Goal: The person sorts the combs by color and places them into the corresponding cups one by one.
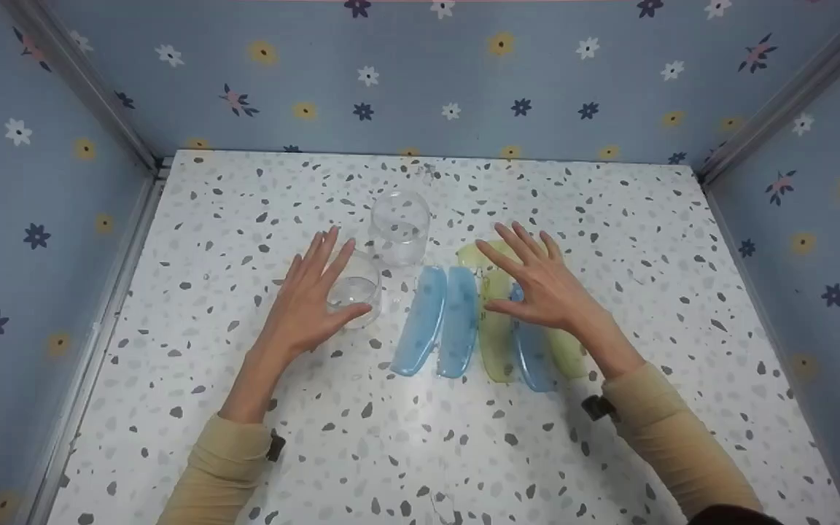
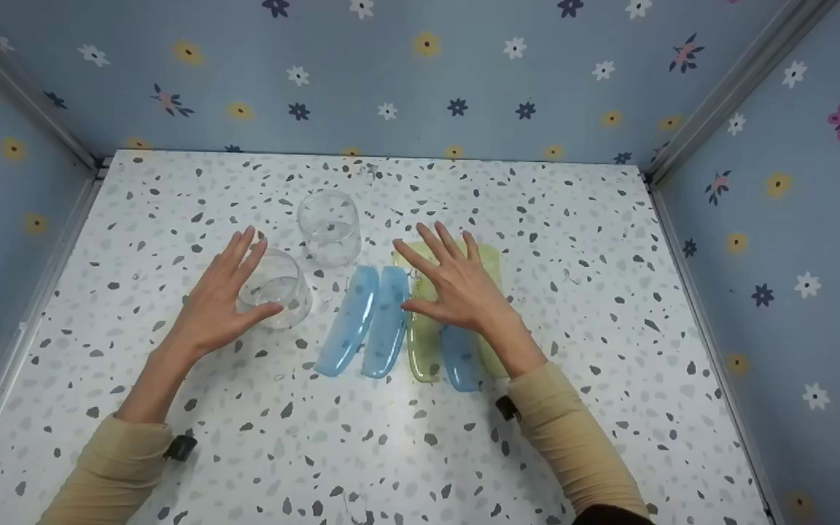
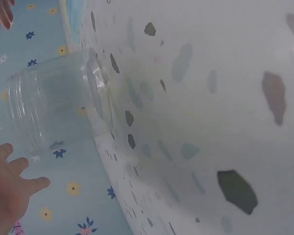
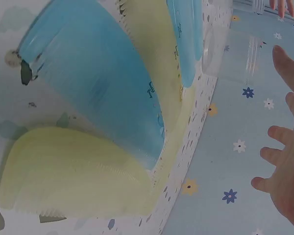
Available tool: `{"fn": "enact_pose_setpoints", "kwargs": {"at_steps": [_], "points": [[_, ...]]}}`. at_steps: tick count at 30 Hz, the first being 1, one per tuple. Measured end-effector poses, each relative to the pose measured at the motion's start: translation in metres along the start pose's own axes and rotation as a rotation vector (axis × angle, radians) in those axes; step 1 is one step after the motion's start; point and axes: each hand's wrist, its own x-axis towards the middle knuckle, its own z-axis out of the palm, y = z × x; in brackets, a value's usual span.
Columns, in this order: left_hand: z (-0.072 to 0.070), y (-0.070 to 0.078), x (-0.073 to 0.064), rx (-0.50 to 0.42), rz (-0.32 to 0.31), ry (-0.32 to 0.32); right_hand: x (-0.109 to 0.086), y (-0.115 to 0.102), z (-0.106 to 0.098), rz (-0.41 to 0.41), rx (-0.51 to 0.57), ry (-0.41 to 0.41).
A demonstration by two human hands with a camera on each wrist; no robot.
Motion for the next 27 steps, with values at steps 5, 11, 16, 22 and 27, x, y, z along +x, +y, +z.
{"fn": "enact_pose_setpoints", "kwargs": {"at_steps": [5, 11, 16, 22, 27], "points": [[0.007, -0.005, -0.005, -0.103, -0.047, 0.042, 0.005, -0.007, 0.004, -0.020, 0.016, 0.002], [0.012, -0.009, -0.010, -0.191, -0.068, 0.094, 0.011, -0.016, 0.008, -0.031, 0.022, -0.017], [0.017, -0.011, -0.011, -0.284, -0.112, 0.090, 0.015, -0.023, 0.012, -0.031, 0.047, -0.059], [0.021, -0.015, -0.012, -0.386, -0.193, 0.067, 0.021, -0.033, 0.018, -0.057, 0.074, -0.082], [0.025, -0.017, -0.011, -0.445, -0.228, 0.071, 0.025, -0.041, 0.022, -0.088, 0.051, -0.104]]}}
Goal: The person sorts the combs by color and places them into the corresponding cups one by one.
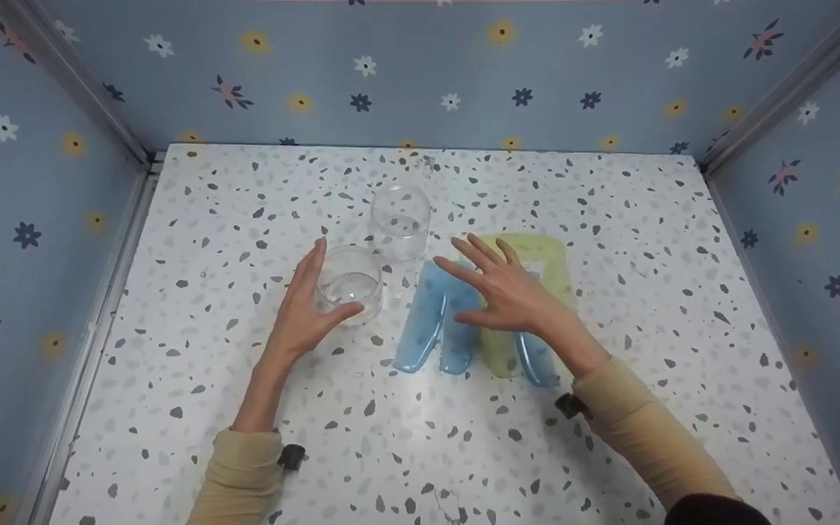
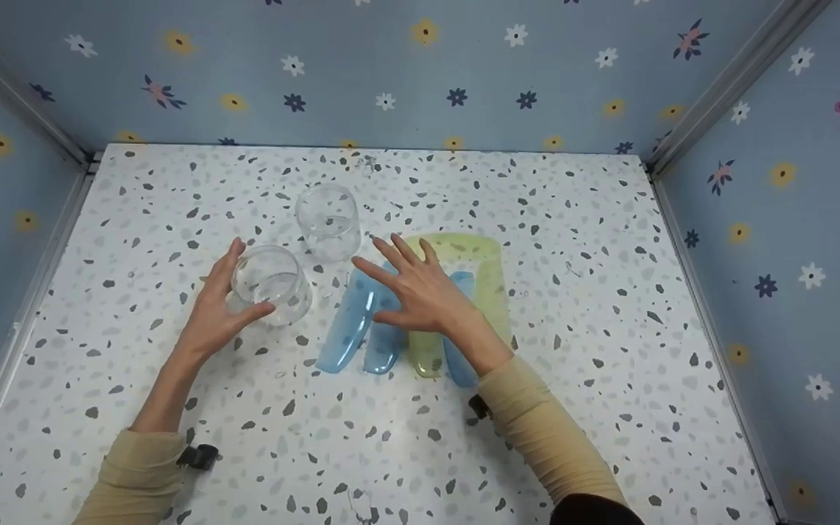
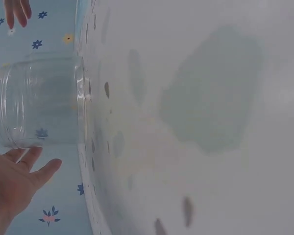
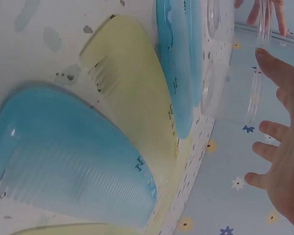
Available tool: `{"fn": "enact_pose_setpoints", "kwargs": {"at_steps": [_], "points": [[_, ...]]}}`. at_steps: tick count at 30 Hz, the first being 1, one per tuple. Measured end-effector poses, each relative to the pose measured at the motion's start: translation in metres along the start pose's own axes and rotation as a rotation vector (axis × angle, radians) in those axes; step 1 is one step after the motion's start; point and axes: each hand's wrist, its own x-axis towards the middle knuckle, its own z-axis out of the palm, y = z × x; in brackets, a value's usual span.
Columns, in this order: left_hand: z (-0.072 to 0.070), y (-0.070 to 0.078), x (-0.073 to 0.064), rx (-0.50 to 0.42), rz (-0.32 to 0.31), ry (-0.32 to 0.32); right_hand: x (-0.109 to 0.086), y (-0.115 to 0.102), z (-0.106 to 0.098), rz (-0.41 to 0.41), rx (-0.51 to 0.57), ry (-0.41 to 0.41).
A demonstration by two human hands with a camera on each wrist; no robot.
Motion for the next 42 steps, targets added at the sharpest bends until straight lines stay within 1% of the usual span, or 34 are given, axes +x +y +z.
{"fn": "enact_pose_setpoints", "kwargs": {"at_steps": [4, 8, 14, 17, 22, 27, 30, 35, 42], "points": [[0.001, 0.000, 0.002, -0.038, -0.038, 0.001, 0.006, -0.007, 0.002, -0.021, -0.017, -0.036], [0.002, 0.000, 0.005, -0.076, -0.074, -0.008, 0.012, -0.013, 0.007, -0.025, -0.029, -0.077], [0.004, 0.001, 0.006, -0.150, -0.127, -0.019, 0.020, -0.023, 0.016, -0.059, -0.022, -0.124], [0.005, 0.002, 0.006, -0.178, -0.156, -0.019, 0.023, -0.028, 0.021, -0.069, -0.020, -0.166], [0.007, 0.004, 0.007, -0.214, -0.173, -0.022, 0.026, -0.035, 0.029, -0.083, -0.044, -0.237], [0.008, 0.003, 0.006, -0.252, -0.187, -0.044, 0.028, -0.040, 0.037, -0.099, -0.058, -0.277], [0.007, 0.002, 0.004, -0.259, -0.205, -0.054, 0.030, -0.043, 0.041, -0.125, -0.051, -0.281], [0.007, 0.000, 0.003, -0.246, -0.235, -0.059, 0.033, -0.047, 0.046, -0.173, -0.058, -0.253], [0.004, 0.000, 0.006, -0.225, -0.260, -0.059, 0.036, -0.050, 0.046, -0.161, -0.034, -0.272]]}}
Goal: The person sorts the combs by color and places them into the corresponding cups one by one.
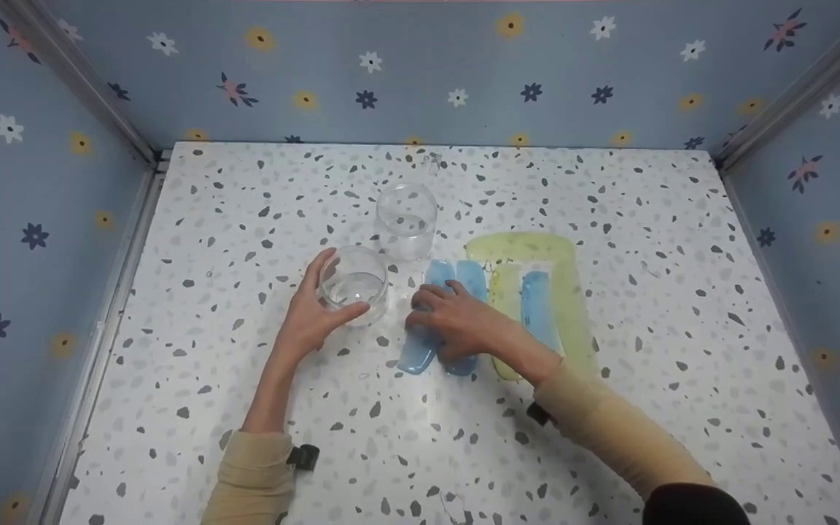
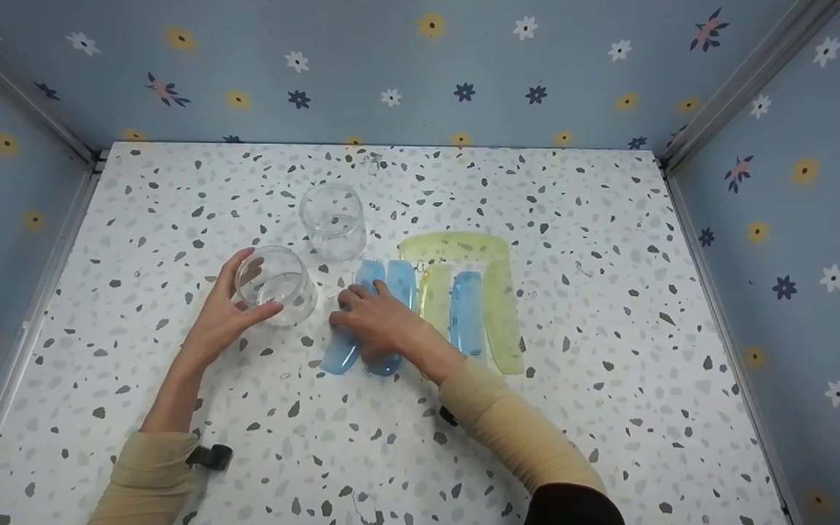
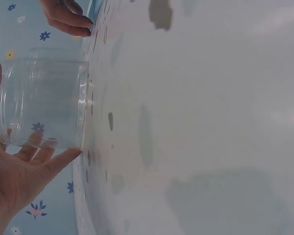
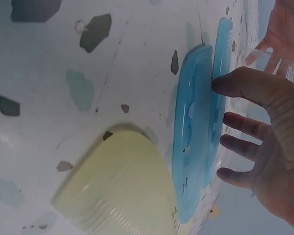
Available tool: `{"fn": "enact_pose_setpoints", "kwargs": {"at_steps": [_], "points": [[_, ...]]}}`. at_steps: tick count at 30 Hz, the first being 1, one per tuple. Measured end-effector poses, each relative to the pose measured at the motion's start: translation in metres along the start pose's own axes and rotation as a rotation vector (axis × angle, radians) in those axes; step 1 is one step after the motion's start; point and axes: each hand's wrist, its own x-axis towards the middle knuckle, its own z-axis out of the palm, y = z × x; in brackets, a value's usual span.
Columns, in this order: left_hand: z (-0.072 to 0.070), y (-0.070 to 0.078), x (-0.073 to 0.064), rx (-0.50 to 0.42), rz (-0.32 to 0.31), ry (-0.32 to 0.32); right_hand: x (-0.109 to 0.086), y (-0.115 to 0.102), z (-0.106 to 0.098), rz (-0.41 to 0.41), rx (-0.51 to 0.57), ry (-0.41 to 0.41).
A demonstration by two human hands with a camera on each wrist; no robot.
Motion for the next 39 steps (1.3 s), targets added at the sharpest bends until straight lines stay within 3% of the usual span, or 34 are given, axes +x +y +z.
{"fn": "enact_pose_setpoints", "kwargs": {"at_steps": [16, 23, 39], "points": [[-0.0013, 0.0017, 0.0013, 0.005, -0.005, -0.001, 0.0067, -0.0014, 0.0004, -0.036, -0.132, -0.014], [-0.0018, -0.0002, 0.0021, 0.021, -0.026, -0.013, 0.0048, -0.0001, 0.0050, -0.073, -0.183, 0.021], [-0.0016, -0.0009, 0.0026, 0.037, -0.036, -0.016, 0.0007, -0.0018, 0.0064, -0.115, -0.167, 0.115]]}}
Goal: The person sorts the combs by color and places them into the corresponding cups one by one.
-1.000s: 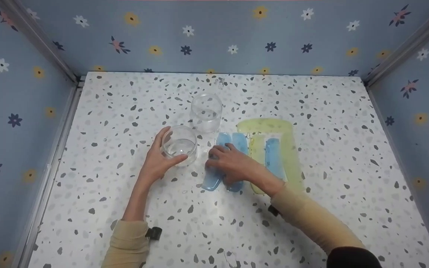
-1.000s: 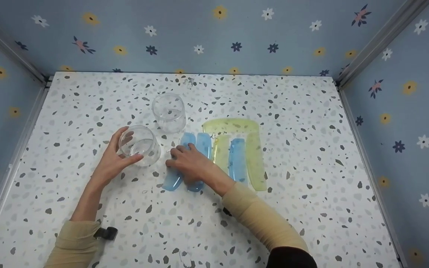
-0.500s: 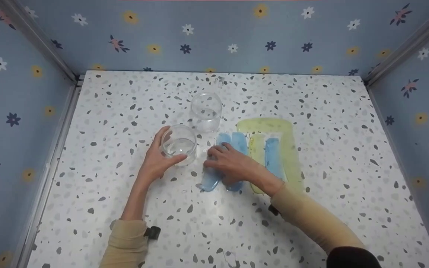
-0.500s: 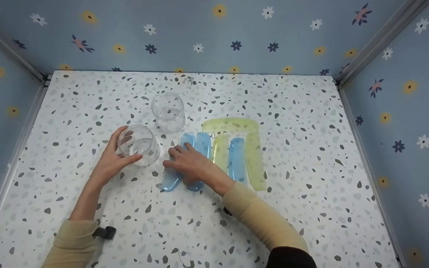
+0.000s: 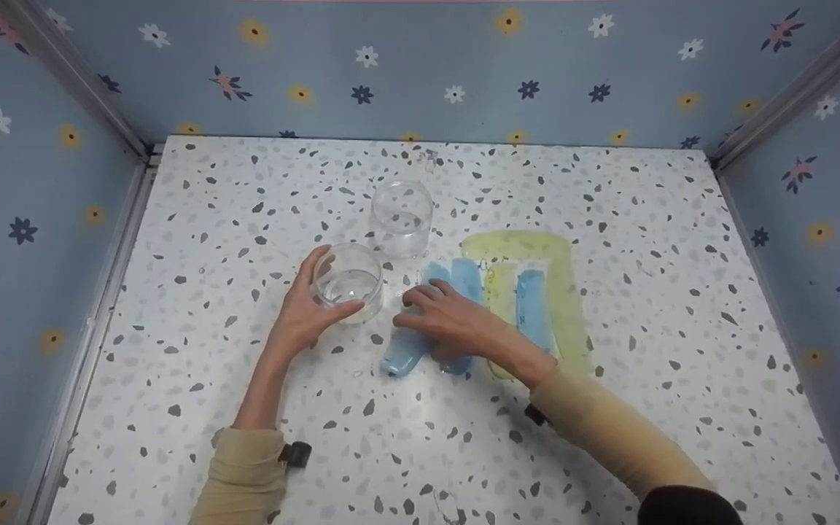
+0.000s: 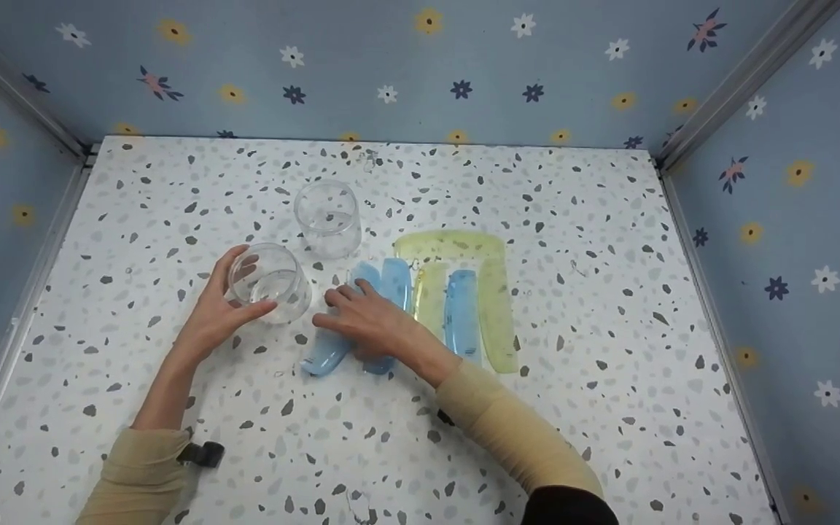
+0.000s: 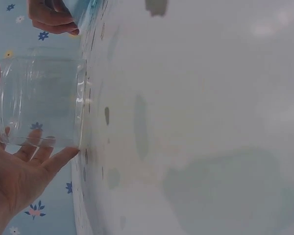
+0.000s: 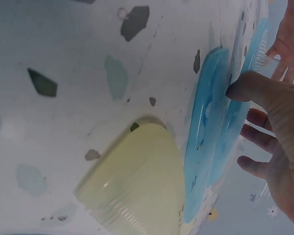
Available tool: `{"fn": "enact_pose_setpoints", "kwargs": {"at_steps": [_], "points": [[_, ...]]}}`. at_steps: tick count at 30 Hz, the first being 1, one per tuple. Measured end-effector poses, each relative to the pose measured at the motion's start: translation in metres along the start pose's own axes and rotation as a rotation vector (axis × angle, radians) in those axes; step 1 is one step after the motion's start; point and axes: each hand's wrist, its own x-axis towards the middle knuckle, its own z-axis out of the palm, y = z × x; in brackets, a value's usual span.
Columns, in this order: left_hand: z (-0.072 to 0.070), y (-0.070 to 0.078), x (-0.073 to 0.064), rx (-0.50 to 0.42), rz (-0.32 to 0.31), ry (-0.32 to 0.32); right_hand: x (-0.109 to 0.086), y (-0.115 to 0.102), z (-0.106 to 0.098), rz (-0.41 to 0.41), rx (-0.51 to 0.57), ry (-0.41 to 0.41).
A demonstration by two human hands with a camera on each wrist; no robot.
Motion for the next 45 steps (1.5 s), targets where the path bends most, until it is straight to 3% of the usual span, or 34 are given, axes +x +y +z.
{"fn": "enact_pose_setpoints", "kwargs": {"at_steps": [8, 20, 27, 45], "points": [[0.000, 0.001, 0.001, 0.009, -0.014, -0.004, -0.009, 0.004, -0.009, 0.002, 0.098, 0.078], [0.002, -0.001, 0.002, -0.006, 0.020, -0.011, -0.019, 0.013, -0.027, 0.118, 0.265, 0.222], [0.001, 0.003, 0.001, -0.016, 0.017, -0.024, -0.024, 0.019, -0.038, 0.157, 0.286, 0.348], [0.022, 0.012, 0.004, -0.039, 0.069, -0.093, -0.030, 0.019, -0.061, 0.273, 0.405, 0.570]]}}
